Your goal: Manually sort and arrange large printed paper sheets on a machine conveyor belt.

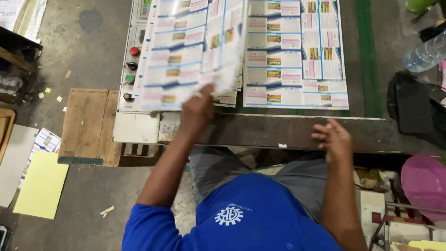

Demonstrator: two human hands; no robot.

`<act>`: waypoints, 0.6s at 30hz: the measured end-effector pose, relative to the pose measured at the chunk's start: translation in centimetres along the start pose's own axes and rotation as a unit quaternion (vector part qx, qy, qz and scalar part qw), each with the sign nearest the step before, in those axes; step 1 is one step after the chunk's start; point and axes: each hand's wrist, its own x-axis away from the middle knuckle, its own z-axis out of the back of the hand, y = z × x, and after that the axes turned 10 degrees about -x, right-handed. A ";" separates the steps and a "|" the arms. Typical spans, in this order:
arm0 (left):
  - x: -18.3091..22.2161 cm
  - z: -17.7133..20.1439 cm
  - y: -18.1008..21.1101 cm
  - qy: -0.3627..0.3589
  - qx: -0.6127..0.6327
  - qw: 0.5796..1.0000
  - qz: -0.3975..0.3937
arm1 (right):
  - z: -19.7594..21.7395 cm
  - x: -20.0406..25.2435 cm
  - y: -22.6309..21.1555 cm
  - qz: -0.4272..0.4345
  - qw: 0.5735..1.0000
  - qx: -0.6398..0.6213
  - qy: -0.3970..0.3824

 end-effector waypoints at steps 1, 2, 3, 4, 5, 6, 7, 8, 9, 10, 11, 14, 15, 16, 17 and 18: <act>0.1 -0.3 2.1 -0.001 0.001 1.000 -0.002 | -1.9 1.5 0.2 0.000 1.000 -0.001 0.002; 0.2 -0.6 4.2 -0.020 0.045 0.998 -0.037 | -3.8 2.9 0.4 -0.009 0.999 0.015 -0.036; 0.4 -0.9 6.4 -0.039 0.089 0.993 -0.072 | -5.6 4.4 0.6 -0.017 0.997 0.032 -0.073; 1.6 -2.2 7.9 -0.040 0.091 0.992 -0.074 | -7.3 5.7 0.6 -0.018 0.997 0.031 -0.070; 2.6 -3.5 9.2 -0.079 0.108 0.988 -0.077 | -9.1 6.8 0.6 -0.029 0.993 0.019 -0.116; 3.7 -4.7 10.5 -0.117 0.125 0.982 -0.081 | -10.9 7.9 0.5 -0.040 0.986 0.007 -0.161; 3.8 -4.8 11.6 -0.117 0.125 0.982 -0.082 | -11.0 7.7 1.3 -0.039 0.986 0.007 -0.160; 3.9 -4.9 12.6 -0.134 0.130 0.978 -0.095 | -11.0 7.5 2.1 -0.063 0.979 -0.021 -0.193; 4.2 -4.8 13.7 -0.152 0.134 0.973 -0.107 | -11.0 7.5 3.0 -0.089 0.969 -0.048 -0.224; 4.1 -4.4 14.0 -0.153 0.135 0.973 -0.106 | -10.6 7.5 3.4 -0.090 0.969 -0.048 -0.224; 3.9 -4.1 14.1 -0.171 0.150 0.968 -0.108 | -10.3 7.2 3.7 -0.093 0.971 -0.056 -0.212; 4.7 -5.1 12.4 -0.202 0.158 0.961 -0.103 | -9.7 6.5 3.1 -0.086 0.979 -0.061 -0.177; 5.4 -5.7 11.6 -0.217 0.153 0.959 -0.096 | -9.3 6.6 2.8 -0.076 0.984 -0.058 -0.148; 4.9 -5.0 10.5 -0.218 0.152 0.959 -0.093 | -8.8 6.7 2.2 -0.079 0.984 -0.057 -0.150; 4.4 -4.3 9.4 -0.235 0.122 0.962 -0.074 | -8.3 6.9 1.6 -0.071 0.986 -0.061 -0.137; 3.9 -3.6 8.3 -0.250 0.092 0.962 -0.055 | -7.8 7.1 1.1 -0.062 0.988 -0.066 -0.124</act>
